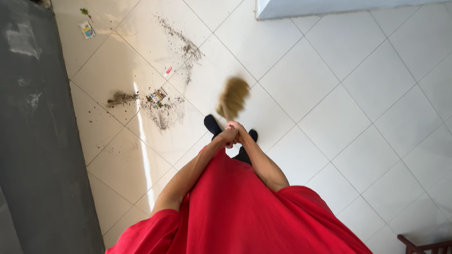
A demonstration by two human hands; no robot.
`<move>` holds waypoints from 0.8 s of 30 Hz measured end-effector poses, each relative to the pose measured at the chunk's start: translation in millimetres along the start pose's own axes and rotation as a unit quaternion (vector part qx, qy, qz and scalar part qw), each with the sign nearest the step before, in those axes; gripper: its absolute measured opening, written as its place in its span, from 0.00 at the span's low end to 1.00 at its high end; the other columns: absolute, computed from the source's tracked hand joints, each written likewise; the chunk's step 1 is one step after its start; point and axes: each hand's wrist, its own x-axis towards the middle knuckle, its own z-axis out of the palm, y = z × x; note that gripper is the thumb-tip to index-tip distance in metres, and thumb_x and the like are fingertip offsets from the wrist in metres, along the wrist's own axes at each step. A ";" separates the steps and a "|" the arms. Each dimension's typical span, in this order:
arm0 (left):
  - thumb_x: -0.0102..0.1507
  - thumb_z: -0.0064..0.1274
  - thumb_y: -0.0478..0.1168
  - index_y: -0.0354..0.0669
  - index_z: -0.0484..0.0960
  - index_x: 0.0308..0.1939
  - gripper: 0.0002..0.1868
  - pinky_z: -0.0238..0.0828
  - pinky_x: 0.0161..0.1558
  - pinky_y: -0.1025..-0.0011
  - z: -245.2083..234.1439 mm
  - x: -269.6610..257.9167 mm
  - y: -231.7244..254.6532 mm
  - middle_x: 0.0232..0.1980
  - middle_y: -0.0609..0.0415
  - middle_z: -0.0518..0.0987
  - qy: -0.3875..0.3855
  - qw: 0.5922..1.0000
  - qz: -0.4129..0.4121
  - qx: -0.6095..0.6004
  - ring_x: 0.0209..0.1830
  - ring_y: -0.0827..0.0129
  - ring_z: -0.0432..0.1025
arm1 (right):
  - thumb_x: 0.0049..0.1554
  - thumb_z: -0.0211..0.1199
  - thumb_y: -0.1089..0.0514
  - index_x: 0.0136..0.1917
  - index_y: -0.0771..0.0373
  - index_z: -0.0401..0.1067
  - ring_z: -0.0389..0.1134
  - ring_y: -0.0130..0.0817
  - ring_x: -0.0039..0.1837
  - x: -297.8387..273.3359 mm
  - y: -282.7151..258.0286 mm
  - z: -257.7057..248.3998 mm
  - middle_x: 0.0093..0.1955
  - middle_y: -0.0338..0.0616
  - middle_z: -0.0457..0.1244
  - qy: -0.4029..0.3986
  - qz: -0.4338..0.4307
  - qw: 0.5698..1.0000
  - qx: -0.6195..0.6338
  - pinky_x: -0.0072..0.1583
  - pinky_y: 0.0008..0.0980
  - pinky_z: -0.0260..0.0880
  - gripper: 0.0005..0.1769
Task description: The person sweeps hair and dust across a tiled floor using a broom.
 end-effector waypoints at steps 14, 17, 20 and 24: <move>0.71 0.32 0.70 0.38 0.80 0.37 0.38 0.57 0.17 0.74 -6.1 -51.8 34.6 0.22 0.60 0.59 -0.006 0.963 0.087 0.253 0.15 0.74 0.54 | 0.52 0.58 0.69 0.78 0.59 0.52 0.61 0.26 0.30 -52.1 -45.5 34.1 0.32 0.40 0.61 0.133 -0.306 0.943 -0.007 0.31 0.27 0.63 0.42; 0.71 0.34 0.69 0.34 0.79 0.35 0.40 0.59 0.18 0.73 11.9 -28.4 44.6 0.24 0.59 0.63 -0.037 0.970 0.106 0.214 0.16 0.73 0.58 | 0.52 0.58 0.68 0.75 0.62 0.55 0.63 0.28 0.31 -67.3 -54.5 14.4 0.32 0.41 0.61 0.208 -0.340 0.917 0.019 0.32 0.28 0.66 0.38; 0.68 0.35 0.66 0.38 0.77 0.36 0.33 0.69 0.21 0.73 18.0 -0.1 59.2 0.25 0.59 0.70 -0.075 0.971 0.124 0.189 0.17 0.72 0.65 | 0.52 0.57 0.68 0.65 0.68 0.57 0.61 0.30 0.30 -61.1 -69.1 -9.1 0.31 0.41 0.57 0.284 -0.342 0.895 0.031 0.32 0.31 0.65 0.27; 0.69 0.34 0.63 0.38 0.77 0.35 0.32 0.71 0.21 0.73 31.7 32.3 109.5 0.26 0.56 0.71 -0.031 0.969 0.086 0.231 0.18 0.71 0.67 | 0.50 0.59 0.69 0.57 0.59 0.59 0.61 0.32 0.32 -46.0 -107.8 -30.3 0.31 0.42 0.59 0.327 -0.317 0.880 0.135 0.35 0.32 0.65 0.23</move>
